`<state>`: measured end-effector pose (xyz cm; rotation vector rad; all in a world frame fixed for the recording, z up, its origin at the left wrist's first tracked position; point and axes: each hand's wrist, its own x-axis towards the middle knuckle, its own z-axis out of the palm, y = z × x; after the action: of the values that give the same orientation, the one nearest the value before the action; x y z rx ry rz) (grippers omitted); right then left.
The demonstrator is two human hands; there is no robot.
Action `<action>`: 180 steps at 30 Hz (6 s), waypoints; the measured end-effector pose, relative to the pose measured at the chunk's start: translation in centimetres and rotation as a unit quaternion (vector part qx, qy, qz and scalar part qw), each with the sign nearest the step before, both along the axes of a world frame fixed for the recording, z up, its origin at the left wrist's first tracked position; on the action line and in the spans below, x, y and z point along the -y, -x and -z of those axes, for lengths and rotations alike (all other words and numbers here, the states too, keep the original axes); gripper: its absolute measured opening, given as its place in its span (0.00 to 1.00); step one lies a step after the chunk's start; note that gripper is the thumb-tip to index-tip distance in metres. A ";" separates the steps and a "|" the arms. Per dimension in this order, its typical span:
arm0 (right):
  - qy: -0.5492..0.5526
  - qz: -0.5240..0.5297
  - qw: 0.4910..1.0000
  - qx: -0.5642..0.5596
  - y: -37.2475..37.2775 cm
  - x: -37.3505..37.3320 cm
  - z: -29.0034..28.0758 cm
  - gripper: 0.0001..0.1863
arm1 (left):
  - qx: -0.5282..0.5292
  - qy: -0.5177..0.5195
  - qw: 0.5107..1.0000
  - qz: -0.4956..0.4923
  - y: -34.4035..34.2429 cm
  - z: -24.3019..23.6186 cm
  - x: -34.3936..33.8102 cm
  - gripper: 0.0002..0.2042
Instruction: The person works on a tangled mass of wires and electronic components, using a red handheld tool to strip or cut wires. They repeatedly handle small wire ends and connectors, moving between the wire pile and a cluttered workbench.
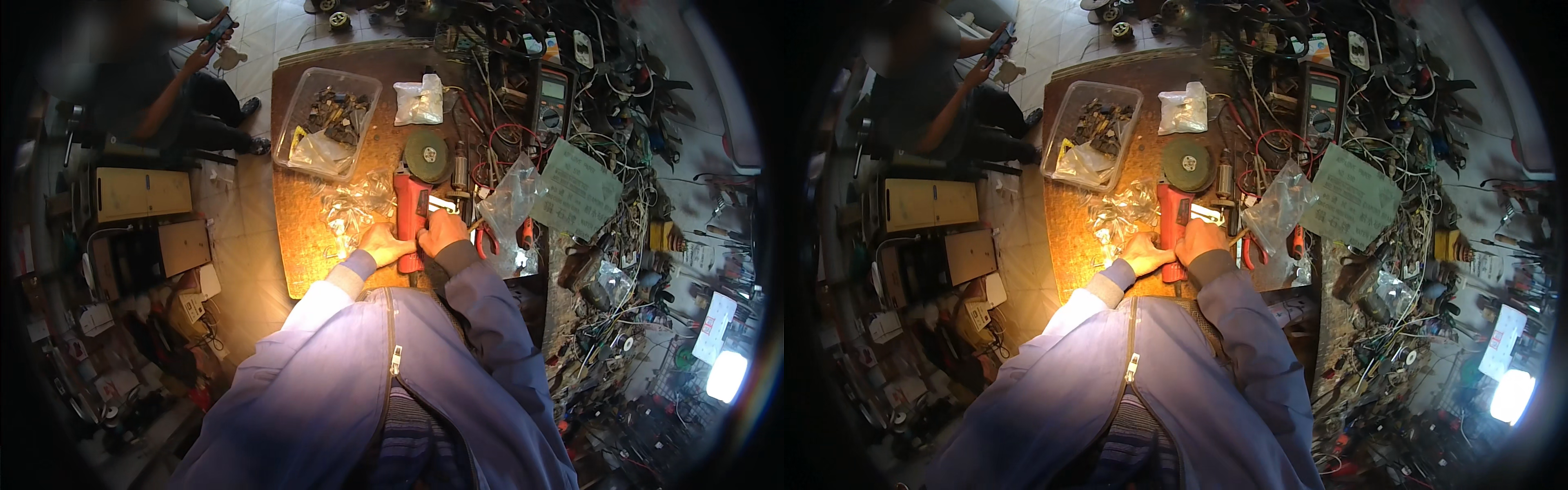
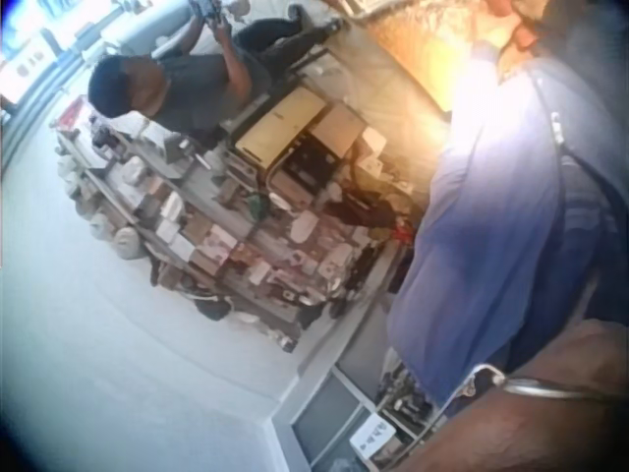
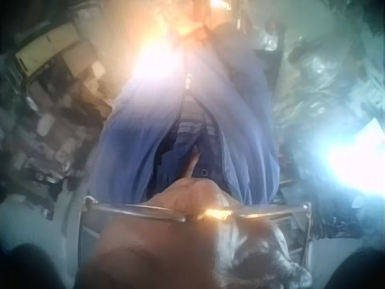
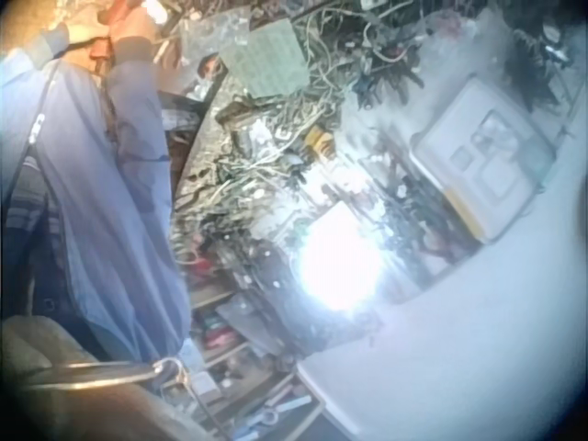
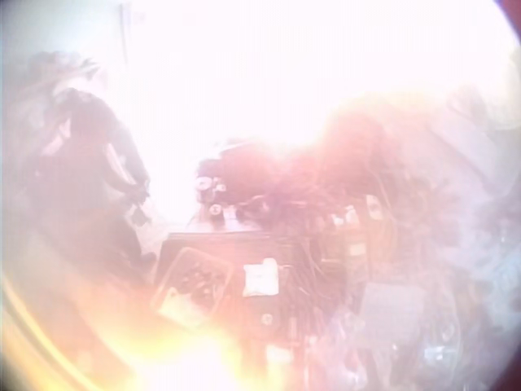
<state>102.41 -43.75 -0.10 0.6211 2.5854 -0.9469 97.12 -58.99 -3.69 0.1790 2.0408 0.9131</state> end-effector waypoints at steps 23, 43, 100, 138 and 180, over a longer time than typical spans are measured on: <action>0.121 -0.026 0.972 -0.198 -3.1 -0.8 2.0 0.09 | 0.102 -0.044 0.994 -0.007 0.2 2.3 0.6 0.19; 0.083 -0.060 0.965 -0.241 -3.1 -0.5 1.9 0.07 | 0.064 -0.031 0.996 0.058 1.1 1.1 1.0 0.23; 0.165 -0.038 0.962 -0.215 -2.5 -1.4 1.6 0.13 | 0.082 -0.034 0.994 0.064 1.4 0.1 0.7 0.26; 0.096 -0.077 0.967 -0.221 -2.5 -0.6 0.8 0.09 | 0.099 -0.040 0.992 0.062 2.1 -2.4 0.7 0.25; 0.132 0.003 0.948 -0.289 -4.2 0.1 2.7 0.10 | 0.101 -0.071 0.991 0.050 1.3 0.6 0.6 0.23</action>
<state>106.58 -43.85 -2.78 0.3040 2.8505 -1.6488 95.87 -59.63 -4.28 0.2519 1.7661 0.9729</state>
